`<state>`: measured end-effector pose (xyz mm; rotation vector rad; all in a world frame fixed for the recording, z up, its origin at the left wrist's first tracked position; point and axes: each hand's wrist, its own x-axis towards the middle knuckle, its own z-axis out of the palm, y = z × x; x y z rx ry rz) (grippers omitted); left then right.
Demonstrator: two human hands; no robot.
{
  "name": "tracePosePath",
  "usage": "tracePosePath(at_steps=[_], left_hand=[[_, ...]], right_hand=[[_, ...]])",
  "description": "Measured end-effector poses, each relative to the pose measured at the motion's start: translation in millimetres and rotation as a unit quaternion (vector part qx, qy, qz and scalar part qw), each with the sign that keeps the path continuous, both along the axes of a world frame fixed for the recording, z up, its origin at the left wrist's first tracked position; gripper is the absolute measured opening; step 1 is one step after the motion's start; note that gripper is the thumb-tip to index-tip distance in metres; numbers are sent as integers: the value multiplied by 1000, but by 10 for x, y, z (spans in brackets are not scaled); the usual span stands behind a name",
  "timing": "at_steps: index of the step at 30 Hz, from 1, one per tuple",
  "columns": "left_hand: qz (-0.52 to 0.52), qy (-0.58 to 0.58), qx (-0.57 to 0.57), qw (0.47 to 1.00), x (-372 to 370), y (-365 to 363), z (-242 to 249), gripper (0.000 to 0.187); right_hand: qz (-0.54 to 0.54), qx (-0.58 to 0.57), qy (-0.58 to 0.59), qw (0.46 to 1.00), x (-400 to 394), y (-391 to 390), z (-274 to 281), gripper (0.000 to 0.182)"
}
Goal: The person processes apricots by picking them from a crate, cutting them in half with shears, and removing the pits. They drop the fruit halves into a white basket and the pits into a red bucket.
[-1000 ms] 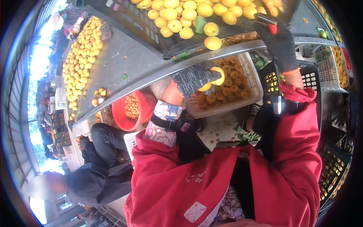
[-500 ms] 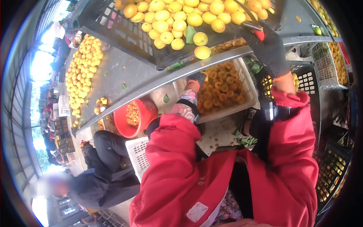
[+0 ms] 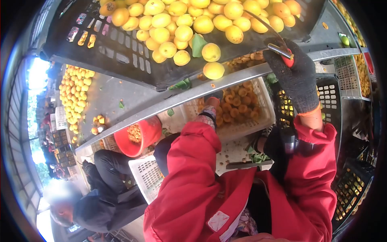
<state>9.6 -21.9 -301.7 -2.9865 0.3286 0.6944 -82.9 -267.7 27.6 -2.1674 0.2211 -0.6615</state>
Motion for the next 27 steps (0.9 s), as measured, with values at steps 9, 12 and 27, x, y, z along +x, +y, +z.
tracePosePath(at_steps=[9,12,27], left_hand=[[-100,47,-102,989,-22,28,509,33],[-180,80,-227,954,-30,-98,949,33],[-83,355,-575,733,-374,5,2022,44]], right_hand=[[-10,18,-83,996,-42,29,73,26],[-6,100,-100,990,-31,10,22,25],[12,151,-101,983,-89,86,107,28]])
